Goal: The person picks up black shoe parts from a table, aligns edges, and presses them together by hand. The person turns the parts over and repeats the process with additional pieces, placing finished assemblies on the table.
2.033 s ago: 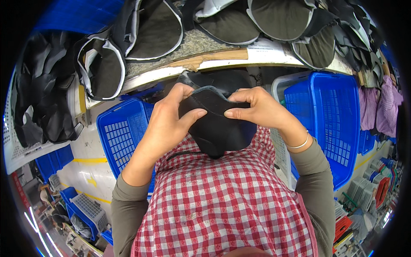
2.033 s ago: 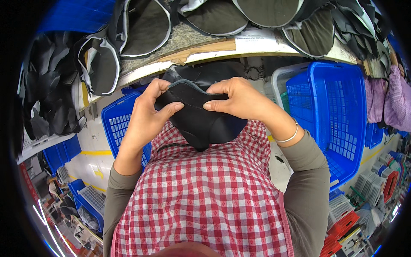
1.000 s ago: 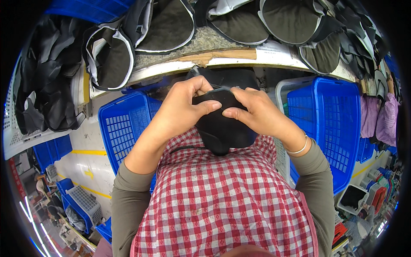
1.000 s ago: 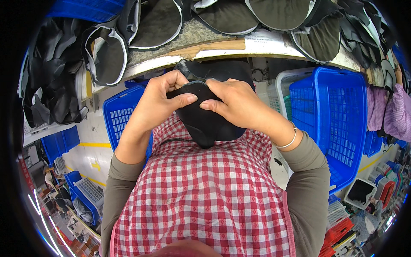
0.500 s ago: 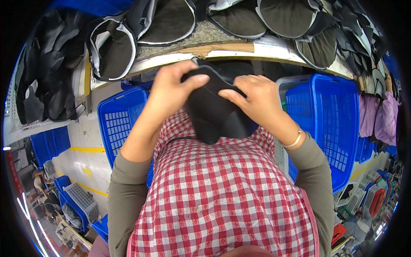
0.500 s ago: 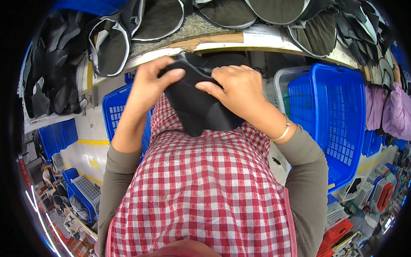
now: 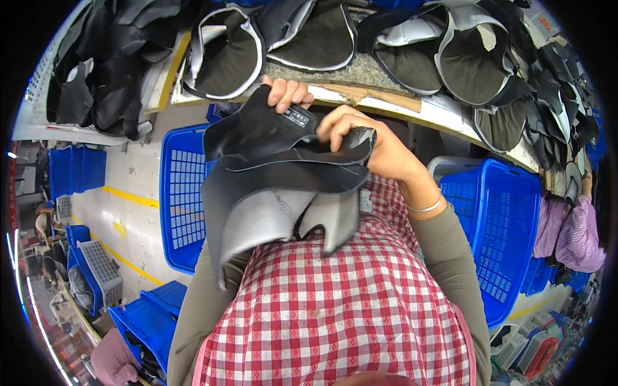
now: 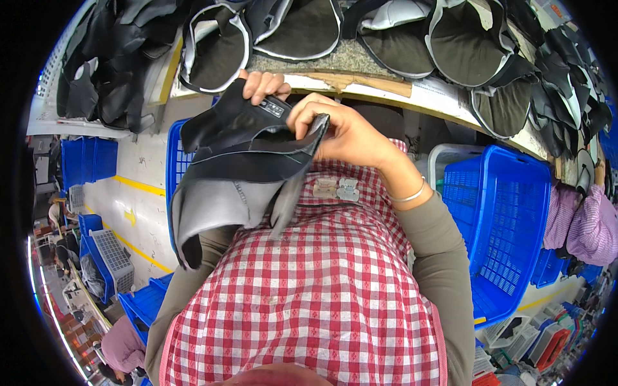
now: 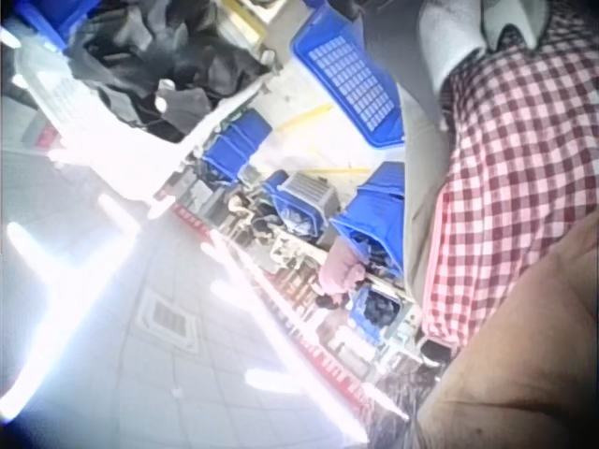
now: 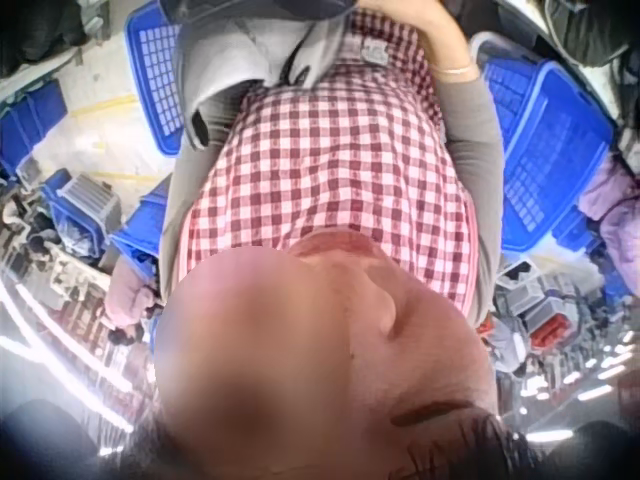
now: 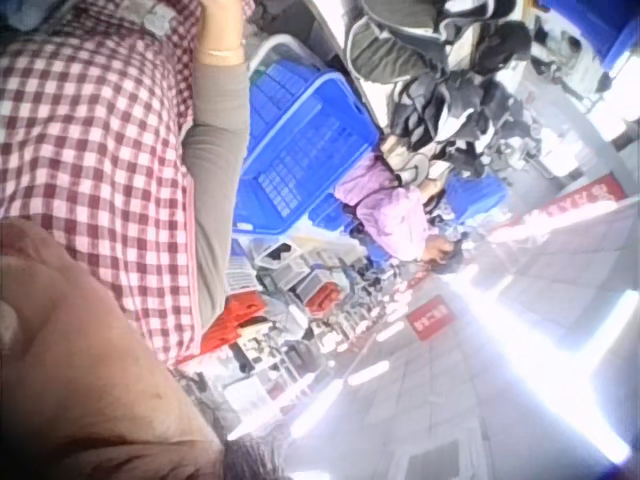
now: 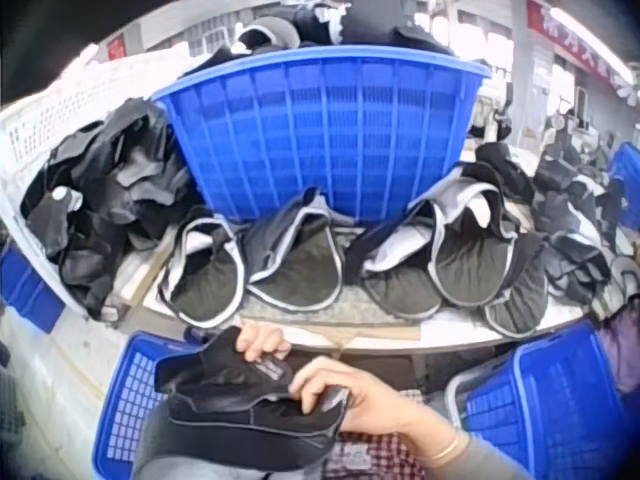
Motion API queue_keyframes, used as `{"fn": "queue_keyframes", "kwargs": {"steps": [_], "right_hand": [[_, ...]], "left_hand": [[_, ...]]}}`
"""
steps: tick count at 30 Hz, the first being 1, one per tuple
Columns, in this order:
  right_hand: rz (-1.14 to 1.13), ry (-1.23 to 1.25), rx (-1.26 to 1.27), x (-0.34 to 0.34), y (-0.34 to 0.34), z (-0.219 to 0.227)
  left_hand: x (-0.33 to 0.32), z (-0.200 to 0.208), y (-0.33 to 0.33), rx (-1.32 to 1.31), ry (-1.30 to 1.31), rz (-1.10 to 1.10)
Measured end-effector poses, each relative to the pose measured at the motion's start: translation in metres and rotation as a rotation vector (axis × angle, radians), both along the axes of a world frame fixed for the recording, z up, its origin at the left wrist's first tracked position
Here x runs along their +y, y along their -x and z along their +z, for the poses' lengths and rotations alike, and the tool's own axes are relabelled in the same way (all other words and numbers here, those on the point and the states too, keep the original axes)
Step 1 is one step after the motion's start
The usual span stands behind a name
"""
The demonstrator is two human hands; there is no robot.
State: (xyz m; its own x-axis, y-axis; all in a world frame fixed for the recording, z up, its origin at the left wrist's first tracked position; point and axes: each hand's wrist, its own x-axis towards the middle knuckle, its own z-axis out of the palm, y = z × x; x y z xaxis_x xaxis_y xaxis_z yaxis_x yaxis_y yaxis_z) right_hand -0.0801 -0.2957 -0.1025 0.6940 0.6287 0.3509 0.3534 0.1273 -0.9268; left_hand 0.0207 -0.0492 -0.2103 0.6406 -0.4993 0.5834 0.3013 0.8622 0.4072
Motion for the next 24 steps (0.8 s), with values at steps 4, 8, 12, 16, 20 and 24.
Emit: {"fn": "queue_keyframes", "kwargs": {"steps": [4,8,12,16,20,24], "right_hand": [[0.117,-0.167,0.255,-0.039,-0.005,-0.005],[0.028,0.117,0.530,-0.094,-0.022,0.000],[0.120,0.312,0.428,-0.095,-0.034,0.010],[-0.020,0.365,0.503,-0.084,-0.026,0.037],[-0.097,0.509,0.378,-0.074,-0.012,0.052],[-0.096,0.568,0.104,-0.057,0.002,0.057]], "left_hand": [[0.041,0.071,0.041,0.217,-0.944,0.547],[0.049,0.156,0.066,-0.419,-0.908,0.485],[0.006,0.163,0.094,-0.820,-1.441,0.489],[-0.021,0.152,0.093,-0.942,-1.559,0.635],[-0.016,0.147,0.082,-0.941,-1.493,0.633],[0.014,0.124,0.057,0.034,-1.839,0.243]]}}
